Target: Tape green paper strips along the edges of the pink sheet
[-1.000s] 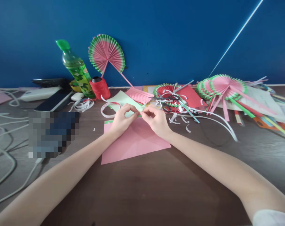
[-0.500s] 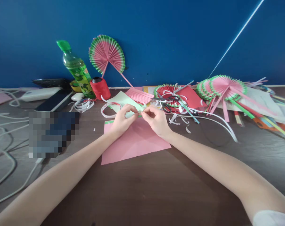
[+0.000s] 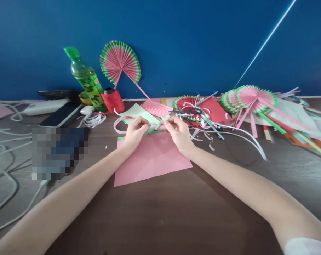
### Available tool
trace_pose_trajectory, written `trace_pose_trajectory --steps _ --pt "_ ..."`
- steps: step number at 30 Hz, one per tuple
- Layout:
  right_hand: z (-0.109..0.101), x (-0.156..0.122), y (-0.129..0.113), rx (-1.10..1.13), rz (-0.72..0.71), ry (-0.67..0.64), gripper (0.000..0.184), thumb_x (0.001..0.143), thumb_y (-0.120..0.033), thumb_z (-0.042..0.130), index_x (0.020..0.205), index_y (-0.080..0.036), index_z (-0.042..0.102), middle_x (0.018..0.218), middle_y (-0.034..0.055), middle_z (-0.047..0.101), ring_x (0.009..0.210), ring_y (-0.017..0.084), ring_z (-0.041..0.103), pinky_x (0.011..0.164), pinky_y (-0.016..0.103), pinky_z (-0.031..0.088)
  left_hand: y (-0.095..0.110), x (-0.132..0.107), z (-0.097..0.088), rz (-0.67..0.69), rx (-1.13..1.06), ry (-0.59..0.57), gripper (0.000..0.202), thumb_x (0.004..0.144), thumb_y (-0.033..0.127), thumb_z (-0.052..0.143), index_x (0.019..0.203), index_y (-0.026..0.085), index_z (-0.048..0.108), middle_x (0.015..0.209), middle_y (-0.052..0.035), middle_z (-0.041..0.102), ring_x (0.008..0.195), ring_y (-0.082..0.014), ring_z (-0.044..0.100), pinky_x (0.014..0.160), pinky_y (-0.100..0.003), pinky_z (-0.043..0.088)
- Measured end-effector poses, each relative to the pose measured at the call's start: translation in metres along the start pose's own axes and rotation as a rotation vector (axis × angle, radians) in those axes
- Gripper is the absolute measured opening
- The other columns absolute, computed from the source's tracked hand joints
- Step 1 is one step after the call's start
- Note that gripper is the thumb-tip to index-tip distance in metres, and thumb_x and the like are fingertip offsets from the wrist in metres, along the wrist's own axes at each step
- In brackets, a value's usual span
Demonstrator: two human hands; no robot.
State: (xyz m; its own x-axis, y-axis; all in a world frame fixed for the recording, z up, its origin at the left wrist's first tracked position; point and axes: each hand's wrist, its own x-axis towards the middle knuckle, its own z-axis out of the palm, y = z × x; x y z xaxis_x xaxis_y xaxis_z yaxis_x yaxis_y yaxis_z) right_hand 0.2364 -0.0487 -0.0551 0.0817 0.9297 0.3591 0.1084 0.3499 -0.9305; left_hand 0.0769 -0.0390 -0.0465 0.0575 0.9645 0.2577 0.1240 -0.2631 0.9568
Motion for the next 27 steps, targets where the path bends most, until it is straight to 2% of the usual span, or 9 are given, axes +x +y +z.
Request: trace_pose_trajectory --steps 4,8,12,16,17,19,21,25,27 --pt "0.000 0.002 0.005 0.067 0.013 0.020 0.013 0.076 -0.029 0.060 0.069 -0.021 0.053 0.057 -0.0037 0.053 0.057 0.012 0.053 0.060 0.028 0.045 -0.003 0.011 -0.006 -0.151 -0.310 0.143 0.010 0.066 0.015 0.053 0.060 0.018 0.045 0.065 0.0037 0.048 0.064 -0.0081 0.048 0.064 -0.021 0.039" --pt "0.000 0.002 0.007 0.081 0.004 0.020 0.011 0.078 -0.028 0.058 0.071 -0.021 0.052 0.056 -0.0039 0.054 0.057 0.011 0.053 0.061 0.027 0.045 0.006 0.026 -0.020 -0.284 -0.574 0.255 0.012 0.063 0.013 0.053 0.059 0.018 0.042 0.065 0.0026 0.052 0.063 -0.0081 0.052 0.064 -0.022 0.044" --pt "0.000 0.002 0.003 0.045 -0.013 0.011 0.013 0.080 -0.029 0.057 0.071 -0.021 0.051 0.056 -0.0043 0.053 0.056 0.011 0.054 0.060 0.028 0.046 0.017 0.039 -0.041 -0.285 -0.515 0.438 0.006 0.064 0.012 0.051 0.064 0.018 0.048 0.065 0.0013 0.054 0.058 -0.0084 0.051 0.053 -0.020 0.041" --pt "0.001 -0.001 -0.005 -0.047 -0.077 -0.057 0.016 0.080 -0.033 0.057 0.072 -0.020 0.053 0.062 -0.0022 0.057 0.059 0.012 0.057 0.061 0.028 0.048 0.020 0.047 -0.061 -0.221 -0.254 0.526 0.008 0.072 0.017 0.050 0.065 0.018 0.047 0.067 0.0001 0.056 0.058 -0.0089 0.051 0.051 -0.020 0.039" --pt "0.001 -0.003 -0.007 -0.060 -0.091 -0.077 0.016 0.081 -0.034 0.057 0.072 -0.020 0.053 0.064 -0.0015 0.059 0.061 0.012 0.059 0.062 0.028 0.049 0.019 0.048 -0.064 -0.179 -0.175 0.525 0.006 0.072 0.015 0.051 0.068 0.018 0.049 0.069 0.0005 0.056 0.060 -0.0092 0.052 0.054 -0.020 0.041" --pt "0.002 -0.005 -0.009 -0.063 -0.116 -0.117 0.017 0.080 -0.036 0.058 0.074 -0.020 0.054 0.069 -0.0003 0.062 0.064 0.013 0.061 0.064 0.029 0.051 0.016 0.050 -0.068 -0.087 0.008 0.482 0.015 0.067 0.008 0.052 0.076 0.019 0.054 0.073 0.0011 0.058 0.066 -0.0104 0.055 0.062 -0.021 0.043" --pt "0.003 -0.006 -0.010 -0.055 -0.134 -0.149 0.019 0.080 -0.038 0.059 0.076 -0.020 0.055 0.072 0.0007 0.065 0.067 0.014 0.063 0.068 0.030 0.052 0.015 0.050 -0.069 -0.027 0.199 0.378 0.020 0.064 0.006 0.053 0.079 0.019 0.058 0.074 0.0005 0.060 0.069 -0.0125 0.057 0.066 -0.024 0.044" --pt "0.002 -0.008 -0.009 -0.061 -0.137 -0.191 0.021 0.080 -0.041 0.060 0.078 -0.020 0.058 0.075 0.0024 0.067 0.070 0.015 0.065 0.070 0.032 0.054 0.024 0.043 -0.061 -0.057 0.437 0.096 0.014 0.069 0.012 0.051 0.079 0.018 0.059 0.069 -0.0010 0.061 0.065 -0.0156 0.058 0.067 -0.029 0.045" --pt "0.002 -0.008 -0.009 -0.062 -0.134 -0.209 0.021 0.080 -0.040 0.060 0.078 -0.019 0.059 0.073 0.0024 0.067 0.069 0.015 0.065 0.070 0.032 0.054 0.030 0.039 -0.057 -0.001 0.556 0.040 0.022 0.067 0.008 0.050 0.084 0.019 0.060 0.075 -0.0015 0.063 0.073 -0.0170 0.059 0.074 -0.030 0.045"
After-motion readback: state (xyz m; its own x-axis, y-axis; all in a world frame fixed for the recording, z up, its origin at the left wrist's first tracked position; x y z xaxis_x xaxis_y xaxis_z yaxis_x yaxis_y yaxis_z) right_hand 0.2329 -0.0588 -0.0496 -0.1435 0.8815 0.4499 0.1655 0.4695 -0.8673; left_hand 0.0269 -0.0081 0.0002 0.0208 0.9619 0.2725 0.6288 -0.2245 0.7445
